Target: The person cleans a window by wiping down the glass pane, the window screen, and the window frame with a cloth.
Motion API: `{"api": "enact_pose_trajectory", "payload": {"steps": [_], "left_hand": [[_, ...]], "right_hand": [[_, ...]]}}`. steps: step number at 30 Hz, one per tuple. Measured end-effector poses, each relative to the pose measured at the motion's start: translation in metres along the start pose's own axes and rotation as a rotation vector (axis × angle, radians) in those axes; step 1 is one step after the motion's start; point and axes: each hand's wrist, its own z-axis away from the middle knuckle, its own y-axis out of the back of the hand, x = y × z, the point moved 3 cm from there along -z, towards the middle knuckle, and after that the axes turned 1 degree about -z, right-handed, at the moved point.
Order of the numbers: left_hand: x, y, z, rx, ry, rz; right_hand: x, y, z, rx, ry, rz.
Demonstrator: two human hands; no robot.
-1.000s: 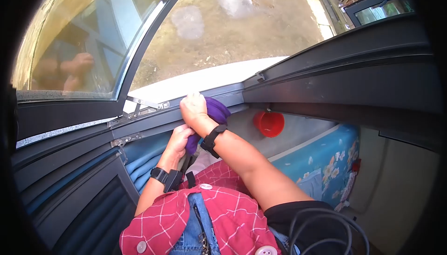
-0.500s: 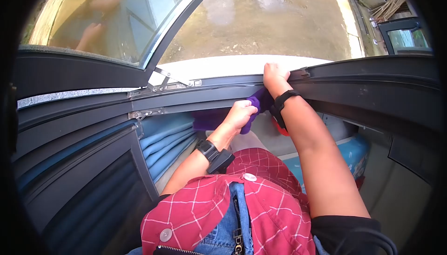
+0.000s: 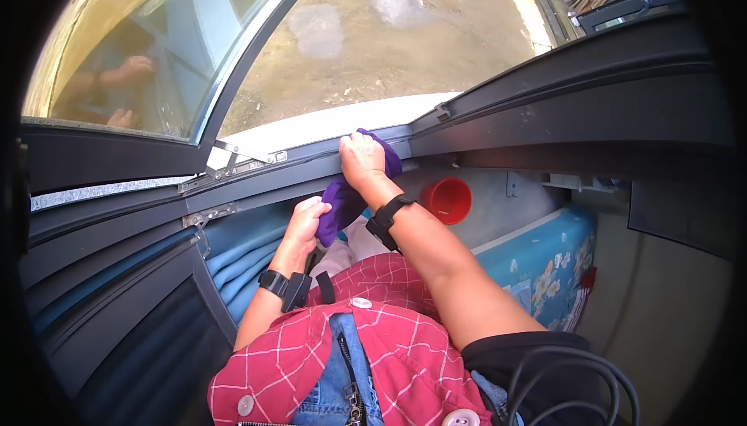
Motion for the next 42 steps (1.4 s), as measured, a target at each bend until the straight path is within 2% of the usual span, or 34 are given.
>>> {"api": "enact_pose_trajectory", "payload": {"steps": [4, 7, 10, 13, 15, 18, 20, 22, 26, 28, 31, 33, 36, 37, 39, 42], "left_hand": [[-0.003, -0.007, -0.012, -0.058, -0.003, -0.160], [0.001, -0.021, -0.015, -0.089, -0.023, -0.208], [0.002, -0.029, -0.015, -0.094, -0.016, -0.229], [0.004, -0.029, -0.011, -0.072, -0.034, -0.199], [-0.001, -0.015, -0.010, -0.044, -0.059, -0.204], [0.007, 0.006, 0.004, 0.082, -0.023, -0.134], [0.009, 0.023, 0.006, 0.110, -0.013, -0.056], [0.019, 0.024, 0.010, 0.104, -0.012, -0.060], [0.023, -0.001, 0.003, 0.012, -0.047, -0.084], [0.013, -0.021, -0.007, -0.018, -0.061, -0.223], [-0.007, -0.048, -0.018, -0.126, -0.062, -0.441], [-0.012, -0.055, -0.017, -0.181, -0.004, -0.433], [-0.024, -0.057, -0.017, -0.187, 0.066, -0.396], [-0.023, -0.057, -0.015, -0.165, 0.057, -0.380], [-0.019, -0.058, -0.016, -0.123, 0.005, -0.376], [-0.019, -0.048, -0.014, -0.132, 0.060, -0.433]], "right_hand": [[0.021, 0.013, 0.030, 0.148, -0.004, -0.213], [0.054, 0.005, 0.046, 0.223, -0.250, 0.003], [0.051, 0.001, 0.042, 0.103, -0.327, 0.096], [0.029, -0.007, 0.041, -0.013, -0.302, 0.220], [-0.002, -0.018, 0.042, 0.115, -0.282, 0.099], [-0.047, -0.024, 0.036, 0.128, -0.062, -0.336], [-0.047, -0.016, 0.042, 0.130, -0.116, -0.578], [-0.025, -0.006, 0.056, 0.241, -0.159, -0.605], [0.033, 0.033, 0.075, 0.390, -0.275, -0.262], [0.055, 0.037, 0.077, 0.254, -0.418, -0.070], [0.073, -0.002, 0.089, 0.070, -0.480, 0.004], [0.070, -0.009, 0.100, -0.003, -0.612, -0.015], [0.072, -0.011, 0.098, -0.039, -0.648, -0.022], [0.073, -0.012, 0.092, -0.158, -0.651, -0.031], [0.064, -0.013, 0.079, -0.208, -0.673, -0.011], [0.061, -0.009, 0.076, -0.295, -0.664, 0.024]]}}
